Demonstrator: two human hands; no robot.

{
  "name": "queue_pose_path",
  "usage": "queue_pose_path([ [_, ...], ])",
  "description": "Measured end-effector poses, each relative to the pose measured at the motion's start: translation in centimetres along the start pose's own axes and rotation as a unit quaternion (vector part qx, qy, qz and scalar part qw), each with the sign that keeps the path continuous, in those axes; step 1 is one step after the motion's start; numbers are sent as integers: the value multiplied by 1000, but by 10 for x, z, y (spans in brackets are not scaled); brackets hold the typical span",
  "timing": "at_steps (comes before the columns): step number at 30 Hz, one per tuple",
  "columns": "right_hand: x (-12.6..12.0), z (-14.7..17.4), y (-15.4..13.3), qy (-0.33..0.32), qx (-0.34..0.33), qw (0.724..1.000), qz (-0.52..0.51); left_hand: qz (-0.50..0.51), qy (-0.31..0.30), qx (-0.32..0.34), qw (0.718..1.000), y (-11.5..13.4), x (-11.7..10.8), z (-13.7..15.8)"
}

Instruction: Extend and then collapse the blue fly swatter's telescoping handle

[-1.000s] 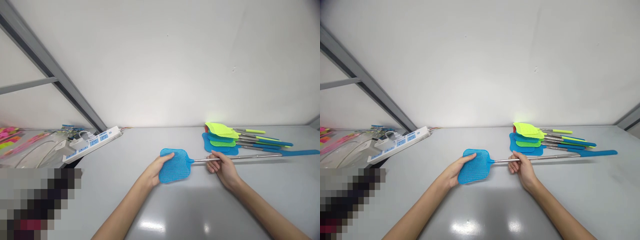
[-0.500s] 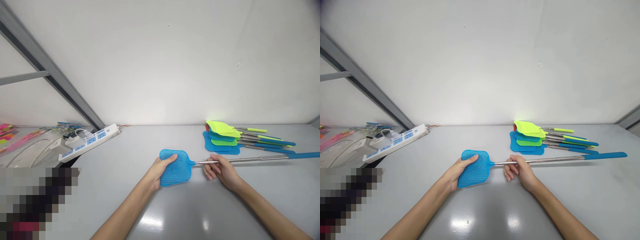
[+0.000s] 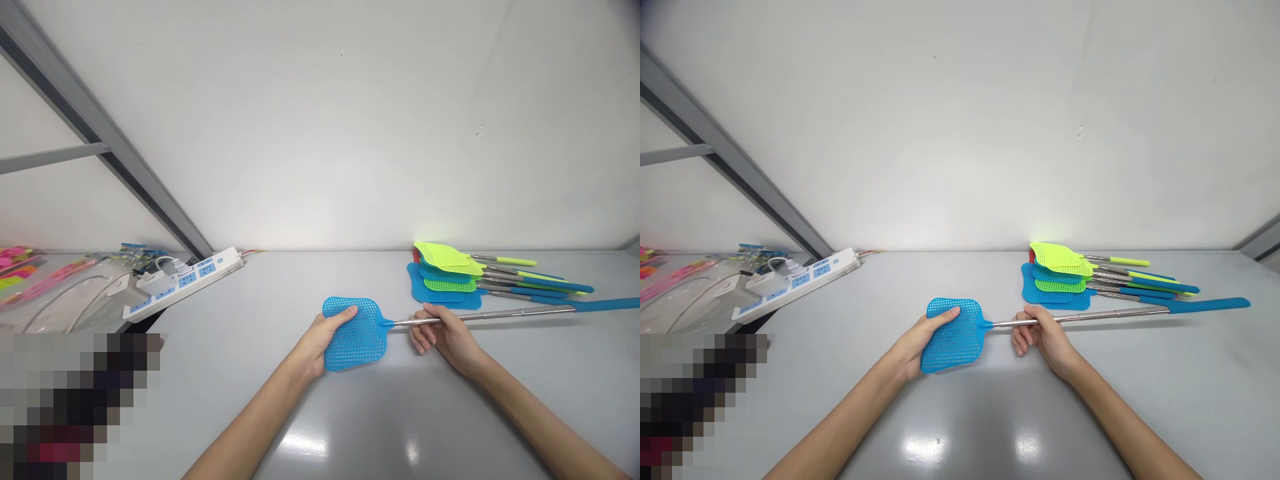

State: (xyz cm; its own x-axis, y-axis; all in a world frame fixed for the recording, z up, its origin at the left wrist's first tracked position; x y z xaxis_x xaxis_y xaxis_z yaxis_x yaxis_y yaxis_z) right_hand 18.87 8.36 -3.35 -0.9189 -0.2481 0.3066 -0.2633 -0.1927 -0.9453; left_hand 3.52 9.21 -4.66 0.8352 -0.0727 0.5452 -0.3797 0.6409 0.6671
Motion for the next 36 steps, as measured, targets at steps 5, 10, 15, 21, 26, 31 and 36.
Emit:
queue_pose_path([
  [5, 0, -2, 2, -4, 4, 1000, -8, 0, 4, 4, 1000, 0, -1, -1],
  [10, 0, -3, 3, 0, 10, 1000, -15, -8, 7, 8, 1000, 0, -3, -1],
  [15, -1, -4, 3, 15, 12, 1000, -15, -6, 4, 10, 1000, 2, -3, -2],
  [21, -4, -4, 2, 50, 8, 998, -29, -6, -8, 11, 1000, 3, -1, -3],
  [26, -20, -2, 0, 139, 1, 988, -72, -28, -23, 52, 998, 15, 1, 0],
  [31, -49, 3, -8, 251, -40, 961, -113, -49, -6, 83, 995, 30, -7, 0],
  [36, -71, 9, -10, 332, -42, 940, -63, -51, 1, 89, 995, 37, -13, -2],
])
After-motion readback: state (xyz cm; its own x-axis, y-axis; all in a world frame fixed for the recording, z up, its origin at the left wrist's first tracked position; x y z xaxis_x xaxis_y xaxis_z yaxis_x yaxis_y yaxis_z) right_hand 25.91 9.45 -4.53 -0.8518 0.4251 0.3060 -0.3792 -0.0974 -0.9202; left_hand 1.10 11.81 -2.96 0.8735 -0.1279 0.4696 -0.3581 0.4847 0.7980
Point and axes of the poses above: each hand's wrist, its own z-axis away from the middle knuckle, its own x-axis out of the palm, y = z × x, the point moved 8 cm from there along -z, towards the middle knuckle, and after that the axes turned 6 degrees about z, right-handed, at the moved point
